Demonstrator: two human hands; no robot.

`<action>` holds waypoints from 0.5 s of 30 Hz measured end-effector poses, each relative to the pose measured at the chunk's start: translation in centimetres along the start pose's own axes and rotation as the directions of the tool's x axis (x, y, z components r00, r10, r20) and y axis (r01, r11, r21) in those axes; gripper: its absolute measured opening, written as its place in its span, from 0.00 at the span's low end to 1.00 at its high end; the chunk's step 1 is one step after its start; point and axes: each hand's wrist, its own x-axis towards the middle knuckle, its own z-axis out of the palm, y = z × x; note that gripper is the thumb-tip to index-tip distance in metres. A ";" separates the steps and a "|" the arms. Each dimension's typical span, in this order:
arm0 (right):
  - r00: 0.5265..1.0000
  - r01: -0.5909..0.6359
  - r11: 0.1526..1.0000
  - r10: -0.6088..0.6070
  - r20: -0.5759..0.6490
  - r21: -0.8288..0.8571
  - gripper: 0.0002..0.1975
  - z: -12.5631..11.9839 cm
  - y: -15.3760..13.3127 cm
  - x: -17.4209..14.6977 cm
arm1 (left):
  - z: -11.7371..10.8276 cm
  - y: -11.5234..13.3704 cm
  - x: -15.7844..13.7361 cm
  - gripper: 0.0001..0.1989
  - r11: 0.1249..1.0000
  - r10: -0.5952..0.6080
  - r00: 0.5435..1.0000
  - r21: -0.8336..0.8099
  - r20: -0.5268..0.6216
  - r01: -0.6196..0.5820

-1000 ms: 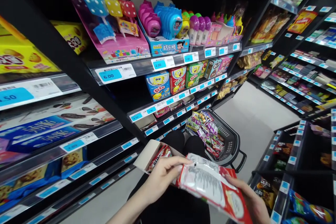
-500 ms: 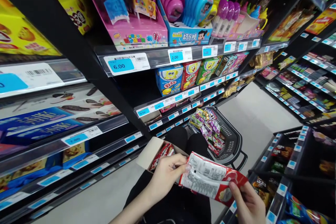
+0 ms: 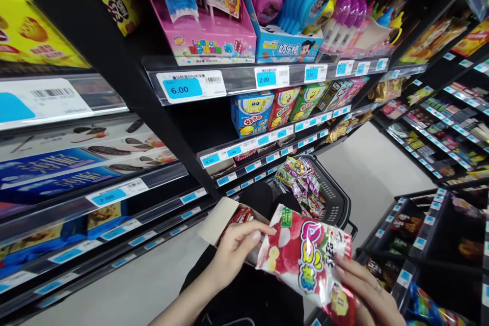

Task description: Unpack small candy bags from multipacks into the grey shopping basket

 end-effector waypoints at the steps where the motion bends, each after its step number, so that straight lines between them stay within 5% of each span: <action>1: 0.999 -0.041 0.998 0.042 -0.019 0.057 0.11 0.2 0.2 -0.3 | 0.3 -0.1 0.1 0.13 0.994 -0.073 0.997 -0.084 -0.013 0.071; 3: 0.981 -0.157 0.975 0.172 -0.086 0.156 0.08 0.8 0.8 -0.8 | 1.1 -0.3 0.2 0.11 0.953 -0.200 0.980 -0.236 -0.016 0.190; 6: 0.874 -0.409 0.868 0.462 -0.154 0.281 0.28 1.7 2.2 -1.2 | 2.3 -0.5 0.3 0.16 0.880 -0.289 0.957 -0.398 -0.014 0.260; 9: 0.747 -0.623 0.678 0.663 0.041 0.390 0.29 1.8 4.0 -1.1 | 3.0 -0.9 0.5 0.20 0.862 -0.298 0.954 -0.436 -0.021 0.259; 11: 0.709 -0.678 0.635 0.699 0.100 0.370 0.19 1.3 4.7 -1.1 | 3.1 -1.2 1.2 0.19 0.888 -0.294 0.956 -0.372 -0.010 0.269; 15: 0.734 -0.641 0.727 0.674 -0.083 0.247 0.14 0.2 5.1 -1.2 | 2.7 -1.2 3.4 0.15 0.973 -0.226 0.974 0.051 0.036 0.224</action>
